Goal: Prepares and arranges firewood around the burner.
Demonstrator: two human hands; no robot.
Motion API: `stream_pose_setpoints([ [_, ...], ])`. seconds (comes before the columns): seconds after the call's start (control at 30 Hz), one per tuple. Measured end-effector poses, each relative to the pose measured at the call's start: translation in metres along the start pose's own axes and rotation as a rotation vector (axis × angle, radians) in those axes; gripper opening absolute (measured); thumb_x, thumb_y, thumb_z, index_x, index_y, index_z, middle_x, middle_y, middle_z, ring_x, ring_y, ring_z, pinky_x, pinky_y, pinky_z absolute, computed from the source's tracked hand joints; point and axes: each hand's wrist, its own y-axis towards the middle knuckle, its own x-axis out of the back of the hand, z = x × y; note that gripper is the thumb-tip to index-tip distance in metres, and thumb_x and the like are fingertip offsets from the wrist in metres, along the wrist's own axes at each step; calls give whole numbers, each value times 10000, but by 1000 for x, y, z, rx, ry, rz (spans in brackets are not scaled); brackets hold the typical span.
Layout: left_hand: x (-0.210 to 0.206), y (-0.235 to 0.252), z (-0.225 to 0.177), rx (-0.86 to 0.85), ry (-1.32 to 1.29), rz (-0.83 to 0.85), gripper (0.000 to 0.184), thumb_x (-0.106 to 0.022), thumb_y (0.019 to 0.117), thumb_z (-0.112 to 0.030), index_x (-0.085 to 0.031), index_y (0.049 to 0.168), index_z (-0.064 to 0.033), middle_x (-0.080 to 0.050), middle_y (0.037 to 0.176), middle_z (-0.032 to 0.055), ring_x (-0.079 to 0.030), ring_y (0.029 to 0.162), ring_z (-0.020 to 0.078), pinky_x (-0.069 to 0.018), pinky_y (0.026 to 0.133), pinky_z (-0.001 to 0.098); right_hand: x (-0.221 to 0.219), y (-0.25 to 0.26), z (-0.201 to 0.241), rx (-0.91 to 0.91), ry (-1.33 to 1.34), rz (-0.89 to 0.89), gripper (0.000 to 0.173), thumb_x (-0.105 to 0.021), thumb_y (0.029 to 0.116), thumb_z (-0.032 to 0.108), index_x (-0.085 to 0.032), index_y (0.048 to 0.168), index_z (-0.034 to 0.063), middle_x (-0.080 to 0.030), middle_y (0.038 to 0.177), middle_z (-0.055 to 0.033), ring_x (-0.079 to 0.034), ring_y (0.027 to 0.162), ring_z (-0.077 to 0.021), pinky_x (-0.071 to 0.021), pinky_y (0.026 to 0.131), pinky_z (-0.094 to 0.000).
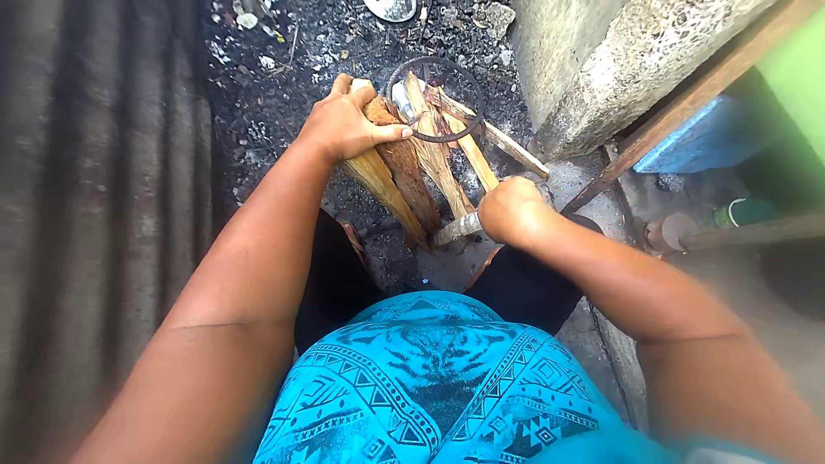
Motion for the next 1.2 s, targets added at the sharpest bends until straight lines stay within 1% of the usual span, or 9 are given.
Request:
stream_pose_setpoints([
  [0.13, -2, 10, -12, -34, 15, 29, 876, -661, 755, -803, -528, 1369, -192, -350, 1584, 223, -564, 1244, 484, -465, 925, 734, -1, 6, 4, 8, 47, -39, 161, -645, 936, 114, -684, 880, -31, -670, 923, -228, -678, 879, -415, -521, 650, -596],
  [0.27, 5, 8, -58, 103, 102, 118, 924, -636, 814, -754, -448, 1454, -115, -296, 1590, 315, -538, 1236, 572, -434, 912, 781, 23, 18, 5, 71, 28, -78, 187, -650, 944, 142, -682, 895, -35, -667, 957, -224, -668, 934, -407, -517, 715, -592],
  [0.37, -6, -2, -76, 194, 85, 29, 929, -604, 832, -733, -427, 1486, -98, -300, 1605, 277, -583, 1168, 566, -465, 869, 770, 38, 20, 17, 57, 138, -83, 228, -609, 977, 180, -700, 961, -29, -672, 1047, -226, -658, 1034, -398, -523, 833, -585],
  [0.4, -9, -1, -76, 185, 82, -15, 927, -594, 836, -745, -419, 1489, -110, -324, 1591, 277, -596, 1145, 564, -471, 853, 764, 41, 23, 25, 61, 133, -100, 246, -591, 985, 181, -697, 957, -39, -671, 1024, -230, -666, 998, -395, -522, 808, -574],
  [0.57, -10, 34, -50, 68, 124, -45, 990, -588, 743, -881, -428, 1517, -286, -431, 1518, 290, -594, 1153, 557, -468, 859, 763, 67, 37, 59, 137, -110, -152, 270, -527, 1024, 180, -669, 1038, -49, -658, 1001, -209, -671, 926, -337, -522, 767, -499],
  [0.67, -6, 51, -22, 76, 127, -39, 939, -553, 788, -854, -489, 1468, -210, -447, 1511, 293, -534, 1257, 567, -423, 940, 790, 77, 53, 58, 158, -232, -183, 241, -521, 1025, 164, -645, 1050, -40, -645, 993, -201, -664, 898, -325, -510, 715, -479],
  [0.8, 4, 50, 14, 151, 110, -62, 940, -519, 804, -846, -506, 1417, -134, -513, 1427, 320, -512, 1297, 555, -392, 988, 785, 72, 54, 34, 112, -100, -174, 226, -568, 1004, 160, -657, 1036, -45, -645, 1024, -210, -657, 949, -344, -514, 759, -504],
  [0.97, 7, 40, 43, 147, 92, -83, 876, -545, 813, -804, -522, 1380, -136, -545, 1410, 277, -533, 1289, 519, -394, 987, 777, 49, 40, 38, 81, -54, -153, 226, -465, 1008, 57, -637, 918, -60, -627, 895, -190, -655, 807, -314, -487, 619, -449],
  [1.2, 8, 38, 55, 71, 51, -71, 804, -574, 849, -731, -533, 1346, -101, -578, 1347, 280, -553, 1262, 503, -399, 980, 764, -1, 5, 5, 103, 185, -98, 160, -588, 962, 59, -671, 902, -64, -655, 943, -224, -669, 889, -390, -528, 687, -545],
])
